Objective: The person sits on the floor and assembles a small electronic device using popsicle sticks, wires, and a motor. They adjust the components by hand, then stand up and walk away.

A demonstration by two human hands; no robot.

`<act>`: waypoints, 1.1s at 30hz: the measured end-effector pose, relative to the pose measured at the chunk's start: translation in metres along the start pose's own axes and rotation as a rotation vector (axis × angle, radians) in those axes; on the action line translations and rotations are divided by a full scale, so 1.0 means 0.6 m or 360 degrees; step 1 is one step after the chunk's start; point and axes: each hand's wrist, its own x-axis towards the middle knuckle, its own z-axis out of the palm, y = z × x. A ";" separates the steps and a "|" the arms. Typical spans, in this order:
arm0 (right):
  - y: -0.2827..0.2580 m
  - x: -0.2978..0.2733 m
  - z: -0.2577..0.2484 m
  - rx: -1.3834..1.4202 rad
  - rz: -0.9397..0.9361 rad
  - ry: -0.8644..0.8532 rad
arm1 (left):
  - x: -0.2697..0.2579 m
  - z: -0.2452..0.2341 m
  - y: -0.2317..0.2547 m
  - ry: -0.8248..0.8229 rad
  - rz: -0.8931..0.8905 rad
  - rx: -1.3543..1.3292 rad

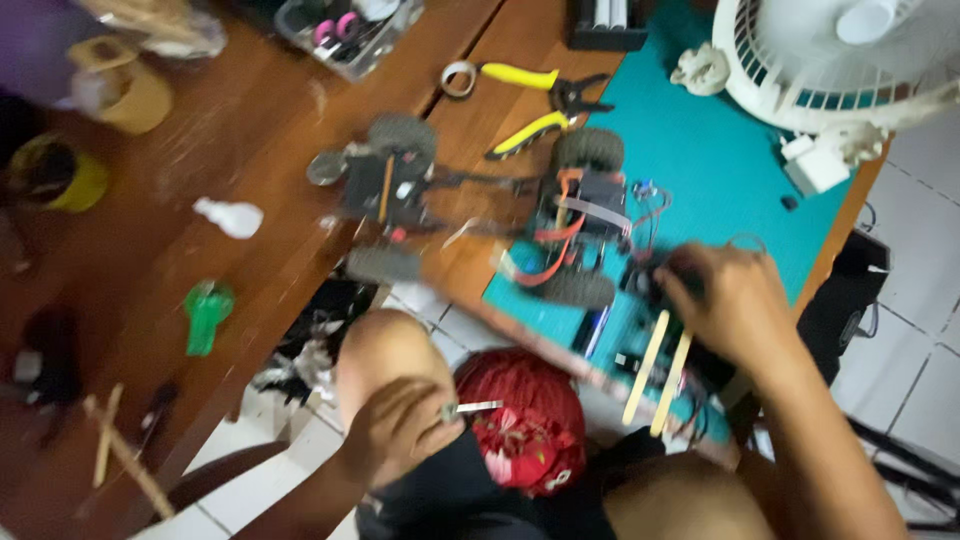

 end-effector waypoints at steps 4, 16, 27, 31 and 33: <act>-0.018 0.018 -0.038 -0.0024 0.0007 -0.0002 | 0.016 -0.002 -0.031 -0.0259 -0.0162 0.0099; -0.143 0.047 -0.216 0.0790 0.0597 -0.0181 | 0.089 -0.082 0.038 -0.0421 -0.0408 -0.0133; -0.464 0.078 -0.687 0.1003 -0.0175 -0.0054 | 0.518 -0.599 0.296 -0.0183 -0.0364 -0.0785; -0.511 0.057 -0.776 0.0909 -0.0221 0.0189 | 0.582 -0.721 0.363 -0.0296 -0.0156 -0.0762; -0.514 0.048 -0.806 0.0958 -0.0255 0.0274 | 0.607 -0.757 0.398 -0.0242 -0.0141 -0.0764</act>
